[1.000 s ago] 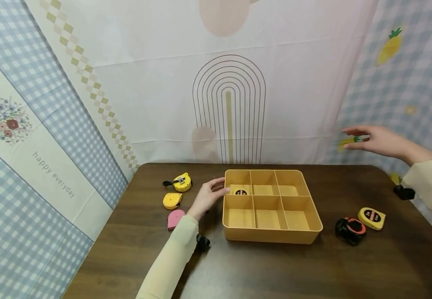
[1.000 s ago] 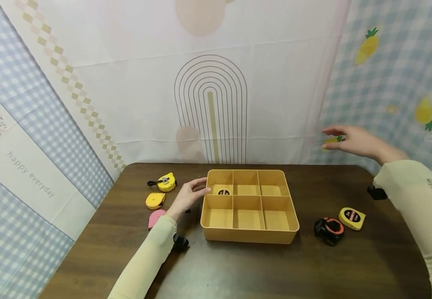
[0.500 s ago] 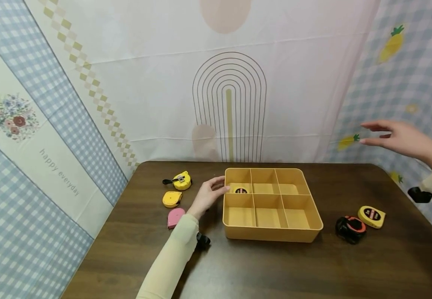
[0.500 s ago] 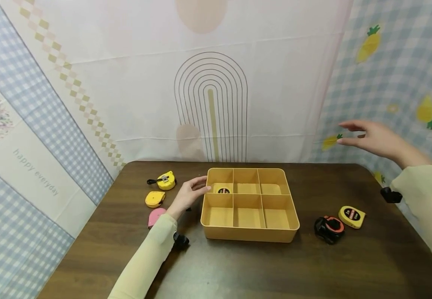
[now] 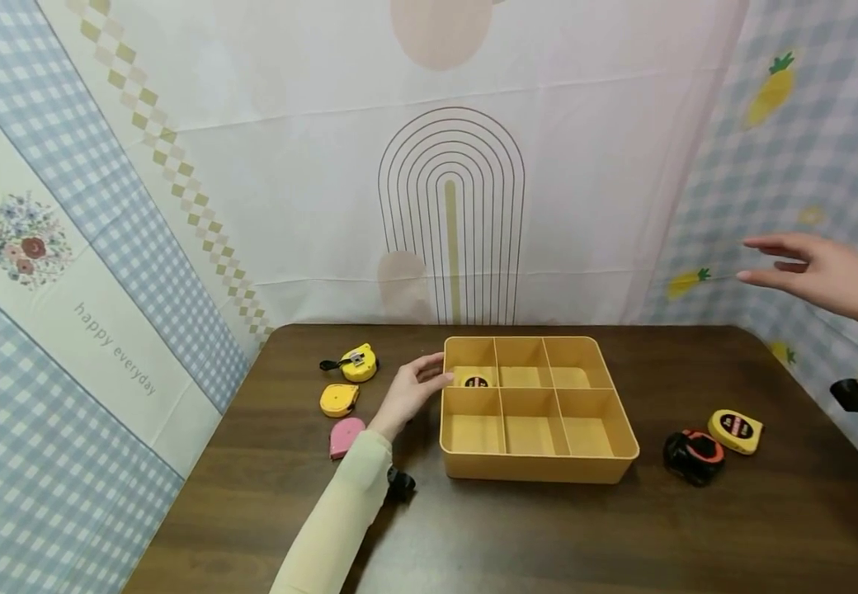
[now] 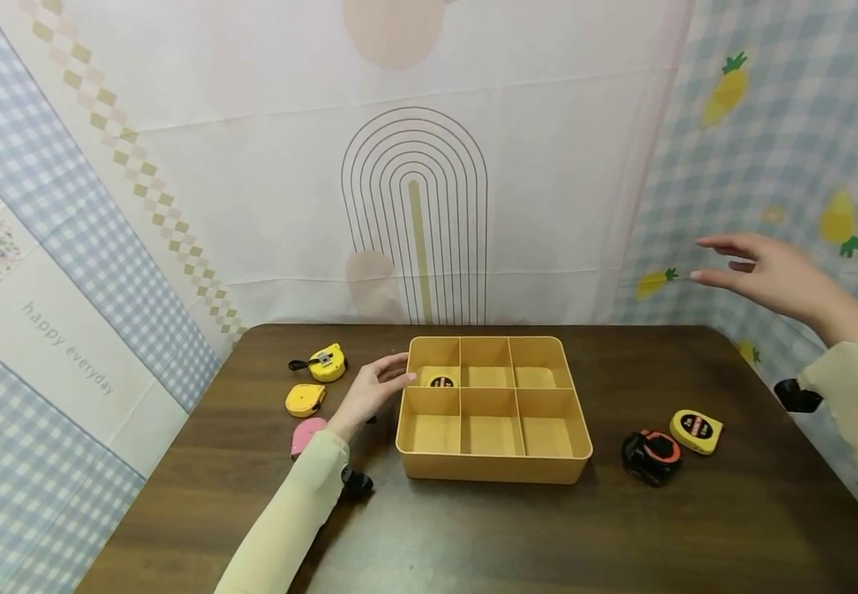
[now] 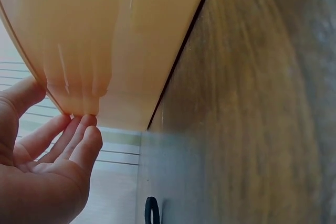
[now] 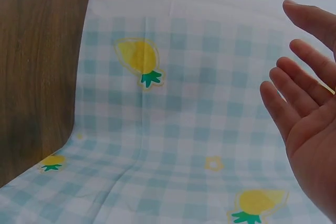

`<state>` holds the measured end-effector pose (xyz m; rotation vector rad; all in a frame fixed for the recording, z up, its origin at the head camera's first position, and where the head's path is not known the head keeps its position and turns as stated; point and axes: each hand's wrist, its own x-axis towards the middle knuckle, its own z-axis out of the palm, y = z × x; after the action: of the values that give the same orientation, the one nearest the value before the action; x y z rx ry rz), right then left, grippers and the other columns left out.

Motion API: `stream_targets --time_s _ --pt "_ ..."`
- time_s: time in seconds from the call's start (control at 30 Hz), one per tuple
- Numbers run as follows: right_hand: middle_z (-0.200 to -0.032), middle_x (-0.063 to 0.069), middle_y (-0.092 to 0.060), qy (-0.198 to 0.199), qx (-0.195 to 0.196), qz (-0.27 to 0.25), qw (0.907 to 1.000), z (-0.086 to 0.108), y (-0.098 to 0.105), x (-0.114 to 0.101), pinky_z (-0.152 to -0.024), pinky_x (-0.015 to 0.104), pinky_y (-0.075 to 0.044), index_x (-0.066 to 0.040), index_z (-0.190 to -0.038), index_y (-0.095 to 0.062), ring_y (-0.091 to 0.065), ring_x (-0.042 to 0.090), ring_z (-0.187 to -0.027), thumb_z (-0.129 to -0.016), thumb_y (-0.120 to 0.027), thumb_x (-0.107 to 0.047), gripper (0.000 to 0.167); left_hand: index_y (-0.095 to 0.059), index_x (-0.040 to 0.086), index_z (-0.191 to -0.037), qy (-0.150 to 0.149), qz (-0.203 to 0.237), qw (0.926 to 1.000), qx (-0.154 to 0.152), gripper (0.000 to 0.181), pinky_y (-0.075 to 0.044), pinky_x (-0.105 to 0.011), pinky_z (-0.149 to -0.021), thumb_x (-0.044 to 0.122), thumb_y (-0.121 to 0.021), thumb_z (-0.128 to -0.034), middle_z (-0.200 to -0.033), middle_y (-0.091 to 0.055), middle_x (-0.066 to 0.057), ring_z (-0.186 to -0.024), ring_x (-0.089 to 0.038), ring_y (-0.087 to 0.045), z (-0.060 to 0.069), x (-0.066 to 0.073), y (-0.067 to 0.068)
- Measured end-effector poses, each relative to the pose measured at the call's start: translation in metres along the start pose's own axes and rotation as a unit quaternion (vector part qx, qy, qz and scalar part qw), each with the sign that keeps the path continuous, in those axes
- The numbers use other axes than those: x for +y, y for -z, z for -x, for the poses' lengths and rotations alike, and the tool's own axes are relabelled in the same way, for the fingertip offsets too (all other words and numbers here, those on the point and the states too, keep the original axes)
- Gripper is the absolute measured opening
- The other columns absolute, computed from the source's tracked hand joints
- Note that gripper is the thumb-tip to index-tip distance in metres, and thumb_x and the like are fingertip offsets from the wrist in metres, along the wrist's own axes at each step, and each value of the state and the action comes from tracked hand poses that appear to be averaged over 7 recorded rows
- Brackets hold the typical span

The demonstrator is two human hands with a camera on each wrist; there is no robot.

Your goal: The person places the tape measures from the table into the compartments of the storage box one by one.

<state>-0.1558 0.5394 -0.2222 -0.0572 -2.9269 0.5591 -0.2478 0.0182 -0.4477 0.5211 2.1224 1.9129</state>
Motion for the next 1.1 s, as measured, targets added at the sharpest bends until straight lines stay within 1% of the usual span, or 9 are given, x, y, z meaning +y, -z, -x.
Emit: stream_targets --time_s 0.13,0.23,0.37,0.43,0.57,0.7,0.93,1.1 --pt "-0.157 0.038 -0.018 0.001 0.015 -0.022 0.9996 0.006 0.0 0.005 -0.098 0.077 -0.028 0.005 -0.156 -0.024 -0.027 0.066 -0.13 -0.103 -0.056 -0.042 0.078 -0.045 -0.004 -0.149 0.008 0.005 0.9999 -0.011 0.06 -0.042 -0.052 -0.109 0.015 -0.069 -0.0972 -0.148 -0.047 -0.026 -0.135 -0.04 -0.047 0.001 0.004 -0.001" --pt "-0.159 0.036 -0.015 -0.013 0.028 -0.026 0.9992 0.012 -0.004 0.008 -0.096 0.078 -0.029 0.003 -0.158 -0.022 -0.026 0.066 -0.131 -0.103 -0.055 -0.044 0.079 -0.045 -0.005 -0.148 0.01 0.006 0.9998 -0.016 0.06 -0.043 -0.051 -0.109 0.014 -0.07 -0.0967 -0.148 -0.047 -0.028 -0.135 -0.041 -0.047 0.004 0.014 -0.001" --pt "-0.16 0.034 -0.013 -0.036 0.039 -0.028 0.9982 0.02 -0.011 0.012 -0.092 0.079 -0.029 0.0 -0.159 -0.019 -0.025 0.066 -0.132 -0.102 -0.053 -0.049 0.083 -0.048 -0.005 -0.146 0.005 -0.003 0.9999 -0.009 0.057 -0.045 -0.049 -0.107 0.015 -0.07 -0.0964 -0.145 -0.05 -0.027 -0.133 -0.04 -0.05 0.012 0.03 -0.002" --pt "-0.161 0.034 -0.013 -0.042 0.043 -0.034 0.9977 0.024 -0.015 0.015 -0.092 0.079 -0.029 0.0 -0.159 -0.019 -0.024 0.066 -0.133 -0.102 -0.053 -0.05 0.083 -0.05 -0.004 -0.145 0.003 -0.007 1.0 -0.005 0.056 -0.045 -0.048 -0.107 0.016 -0.07 -0.0966 -0.145 -0.051 -0.027 -0.132 -0.038 -0.051 0.015 0.035 -0.002" --pt "-0.161 0.033 -0.015 -0.051 0.05 -0.052 0.9961 0.03 -0.024 0.022 -0.092 0.079 -0.03 0.001 -0.159 -0.019 -0.025 0.065 -0.134 -0.102 -0.053 -0.049 0.083 -0.051 -0.002 -0.145 0.008 -0.009 0.9999 -0.004 0.054 -0.044 -0.05 -0.107 0.015 -0.069 -0.0969 -0.145 -0.051 -0.026 -0.132 -0.038 -0.051 0.016 0.036 -0.002" --pt "-0.161 0.033 -0.016 -0.056 0.062 -0.072 0.9939 0.038 -0.033 0.029 -0.093 0.078 -0.03 0.0 -0.16 -0.018 -0.025 0.064 -0.134 -0.103 -0.052 -0.047 0.081 -0.048 -0.005 -0.146 0.009 -0.009 0.9998 -0.011 0.056 -0.043 -0.051 -0.108 0.013 -0.069 -0.0968 -0.145 -0.05 -0.027 -0.133 -0.04 -0.05 0.015 0.034 -0.002" --pt "-0.162 0.029 -0.019 -0.046 0.112 -0.11 0.9865 0.048 -0.05 0.039 -0.102 0.073 -0.029 -0.005 -0.16 -0.022 -0.024 0.058 -0.139 -0.105 -0.052 -0.04 0.072 -0.048 -0.007 -0.145 -0.001 -0.006 1.0 -0.008 0.056 -0.043 -0.051 -0.108 0.012 -0.069 -0.0964 -0.144 -0.05 -0.028 -0.132 -0.04 -0.05 0.014 0.036 -0.001" --pt "-0.162 0.029 -0.02 -0.058 0.13 -0.116 0.9829 0.054 -0.056 0.044 -0.1 0.074 -0.029 -0.006 -0.161 -0.021 -0.026 0.06 -0.137 -0.105 -0.051 -0.039 0.071 -0.047 -0.008 -0.145 -0.005 -0.01 0.9999 -0.011 0.056 -0.043 -0.051 -0.108 0.011 -0.068 -0.0971 -0.144 -0.05 -0.029 -0.132 -0.041 -0.05 0.013 0.036 -0.002"
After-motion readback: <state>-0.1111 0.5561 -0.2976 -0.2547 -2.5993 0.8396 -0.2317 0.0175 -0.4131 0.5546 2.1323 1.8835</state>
